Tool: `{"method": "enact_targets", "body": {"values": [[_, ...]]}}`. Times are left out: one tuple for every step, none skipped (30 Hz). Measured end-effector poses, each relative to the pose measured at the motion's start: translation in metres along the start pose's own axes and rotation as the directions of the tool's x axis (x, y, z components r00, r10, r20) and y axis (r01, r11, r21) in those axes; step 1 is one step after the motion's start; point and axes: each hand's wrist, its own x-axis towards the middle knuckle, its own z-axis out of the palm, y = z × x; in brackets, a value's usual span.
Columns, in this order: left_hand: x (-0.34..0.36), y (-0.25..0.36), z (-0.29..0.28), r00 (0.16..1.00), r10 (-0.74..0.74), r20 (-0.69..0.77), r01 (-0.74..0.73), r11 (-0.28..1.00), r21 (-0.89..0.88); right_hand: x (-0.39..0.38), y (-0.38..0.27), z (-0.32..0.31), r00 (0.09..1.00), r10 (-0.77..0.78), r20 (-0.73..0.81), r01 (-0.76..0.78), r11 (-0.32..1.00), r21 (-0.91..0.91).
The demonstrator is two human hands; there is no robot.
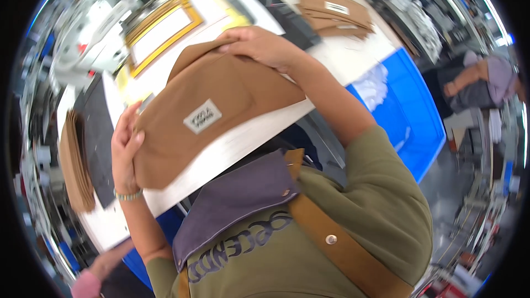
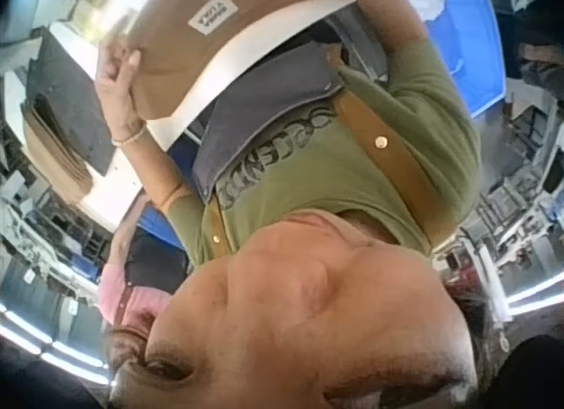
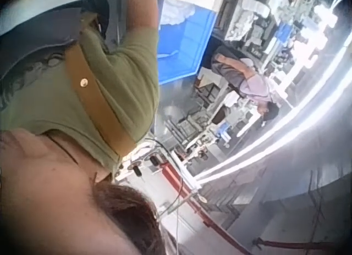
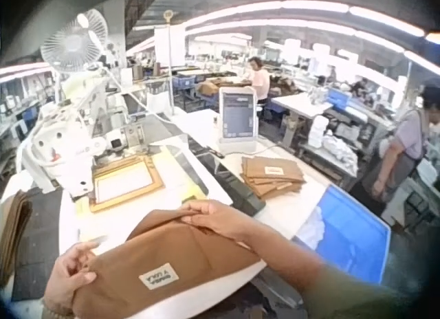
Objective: Positioning leather pieces into an automated machine to attach labels, and trimming excess thread with snips.
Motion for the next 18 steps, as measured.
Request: {"method": "enact_targets", "body": {"values": [[0.004, 0.0, 0.004, 0.997, 0.022, 0.076, -0.026, 0.998, 0.053, -0.009, 0.002, -0.01, 0.994, -0.046, 0.096, 0.046, 0.999, -0.001], [0.01, -0.003, 0.009, 0.993, -0.002, 0.115, -0.004, 0.999, 0.053, -0.018, 0.004, -0.02, 0.99, -0.109, 0.094, 0.113, 0.993, -0.043], [0.016, -0.007, 0.013, 0.988, -0.014, 0.157, -0.016, 0.981, 0.191, -0.025, 0.004, -0.032, 0.999, -0.046, 0.01, 0.046, 0.996, -0.081], [0.021, -0.01, 0.017, 0.984, -0.018, 0.179, -0.043, 0.943, 0.33, -0.029, 0.003, -0.044, 0.991, -0.114, -0.064, 0.075, 0.9, -0.429], [0.028, -0.014, 0.02, 0.979, -0.027, 0.2, -0.04, 0.945, 0.323, -0.032, 0.001, -0.055, 0.977, -0.196, -0.089, 0.074, 0.695, -0.715], [0.035, -0.018, 0.022, 0.983, -0.002, 0.185, -0.071, 0.919, 0.387, -0.037, 0.001, -0.063, 0.961, -0.197, -0.192, 0.007, 0.717, -0.697], [0.042, -0.021, 0.024, 0.986, 0.031, 0.163, -0.104, 0.882, 0.459, -0.04, -0.004, -0.076, 0.956, -0.258, -0.138, 0.087, 0.7, -0.709], [0.047, -0.022, 0.025, 0.987, 0.037, 0.154, -0.105, 0.881, 0.462, -0.042, -0.009, -0.089, 0.941, -0.166, -0.295, -0.071, 0.755, -0.651], [0.052, -0.023, 0.026, 0.987, 0.015, 0.158, -0.086, 0.889, 0.451, -0.042, -0.012, -0.099, 0.883, -0.022, -0.468, -0.26, 0.808, -0.529], [0.059, -0.023, 0.027, 0.984, 0.056, 0.168, -0.125, 0.89, 0.439, -0.042, -0.018, -0.113, 0.879, -0.04, -0.476, -0.252, 0.808, -0.532], [0.063, -0.023, 0.029, 0.987, 0.078, 0.139, -0.135, 0.874, 0.466, -0.033, -0.017, -0.123, 0.879, -0.085, -0.469, -0.193, 0.837, -0.512], [0.064, -0.022, 0.032, 0.99, 0.078, 0.118, -0.124, 0.881, 0.456, -0.024, -0.017, -0.135, 0.867, 0.023, -0.498, -0.295, 0.828, -0.477], [0.067, -0.022, 0.036, 0.984, 0.119, 0.132, -0.169, 0.855, 0.491, -0.001, -0.016, -0.148, 0.876, -0.172, -0.451, -0.204, 0.716, -0.668], [0.069, -0.021, 0.04, 0.987, 0.09, 0.131, -0.144, 0.856, 0.497, 0.025, -0.018, -0.163, 0.86, -0.362, -0.359, -0.114, 0.551, -0.827], [0.07, -0.019, 0.044, 0.984, 0.118, 0.131, -0.169, 0.841, 0.515, 0.05, -0.017, -0.179, 0.819, -0.528, -0.225, -0.038, 0.341, -0.939], [0.07, -0.017, 0.047, 0.989, 0.075, 0.124, -0.129, 0.844, 0.521, 0.078, -0.013, -0.192, 0.822, -0.523, -0.226, -0.035, 0.349, -0.937], [0.071, -0.016, 0.05, 0.987, 0.096, 0.131, -0.151, 0.839, 0.523, 0.108, -0.008, -0.203, 0.829, -0.541, -0.143, -0.015, 0.233, -0.972], [0.072, -0.014, 0.051, 0.989, 0.082, 0.125, -0.136, 0.834, 0.535, 0.131, 0.002, -0.213, 0.834, -0.549, -0.059, 0.005, 0.114, -0.993]]}}
